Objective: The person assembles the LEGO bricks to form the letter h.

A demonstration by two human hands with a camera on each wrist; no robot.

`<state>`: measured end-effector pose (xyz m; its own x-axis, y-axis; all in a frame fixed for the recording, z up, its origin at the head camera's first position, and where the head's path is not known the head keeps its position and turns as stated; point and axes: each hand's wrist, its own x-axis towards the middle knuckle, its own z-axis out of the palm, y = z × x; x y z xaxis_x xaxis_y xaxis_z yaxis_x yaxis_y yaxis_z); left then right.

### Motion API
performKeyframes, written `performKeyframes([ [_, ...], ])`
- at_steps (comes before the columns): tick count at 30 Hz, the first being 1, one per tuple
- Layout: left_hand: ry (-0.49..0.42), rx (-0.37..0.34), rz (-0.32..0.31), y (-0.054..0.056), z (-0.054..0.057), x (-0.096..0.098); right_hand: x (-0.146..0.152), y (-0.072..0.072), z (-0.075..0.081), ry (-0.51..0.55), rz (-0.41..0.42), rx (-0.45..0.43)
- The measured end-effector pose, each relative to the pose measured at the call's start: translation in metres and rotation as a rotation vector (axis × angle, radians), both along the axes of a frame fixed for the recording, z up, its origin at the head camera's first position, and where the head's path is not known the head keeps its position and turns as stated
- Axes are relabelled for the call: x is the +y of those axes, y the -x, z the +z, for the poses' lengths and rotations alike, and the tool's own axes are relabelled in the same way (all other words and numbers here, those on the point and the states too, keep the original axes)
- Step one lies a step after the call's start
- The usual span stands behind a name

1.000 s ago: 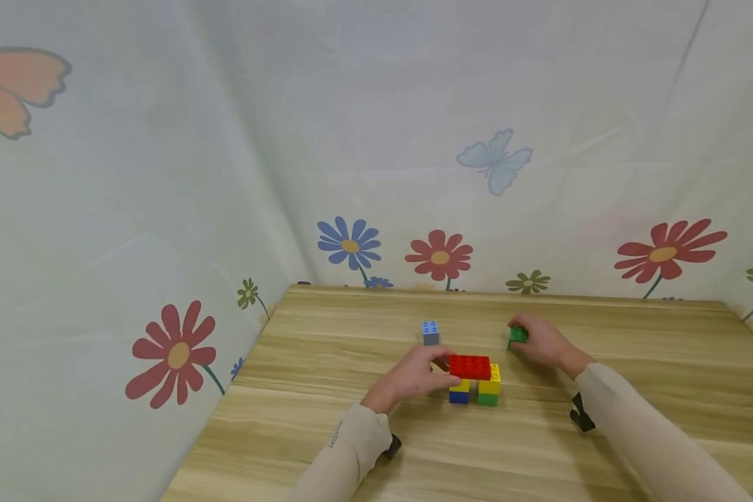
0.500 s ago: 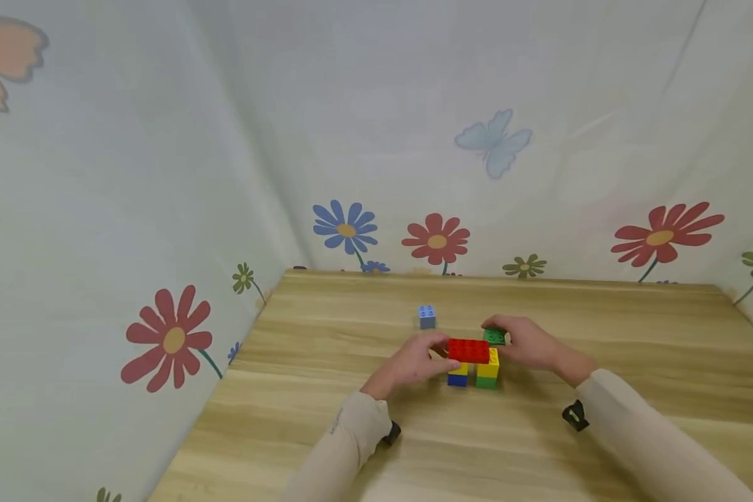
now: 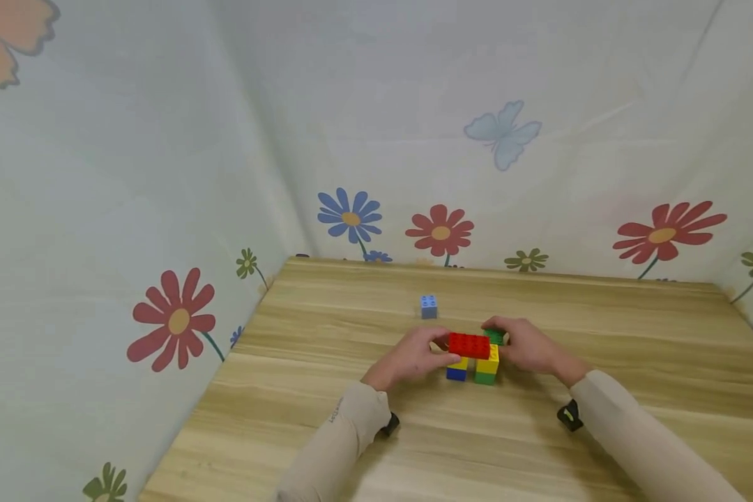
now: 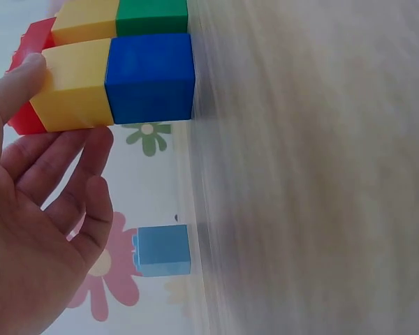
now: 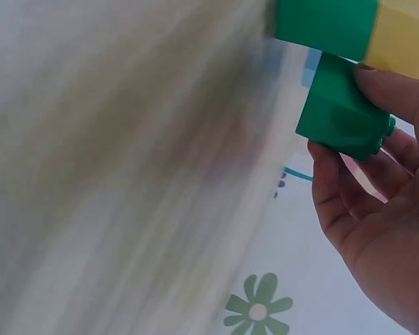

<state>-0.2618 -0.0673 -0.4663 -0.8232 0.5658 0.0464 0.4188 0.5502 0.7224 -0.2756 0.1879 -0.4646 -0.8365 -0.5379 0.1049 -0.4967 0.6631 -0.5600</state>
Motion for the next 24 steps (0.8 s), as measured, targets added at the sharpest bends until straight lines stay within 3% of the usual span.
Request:
performKeyframes([
  [7,0.02,0.0,-0.013,0.004,0.001,0.002,0.005,-0.003,0.015,0.013,-0.029,0.006],
  [15,0.027,-0.004,0.0,0.007,0.007,0.005,0.007,-0.006,0.035,0.056,0.0,0.095],
  [24,0.03,-0.026,0.0,0.009,0.006,0.008,0.004,-0.01,0.046,0.084,-0.01,0.166],
])
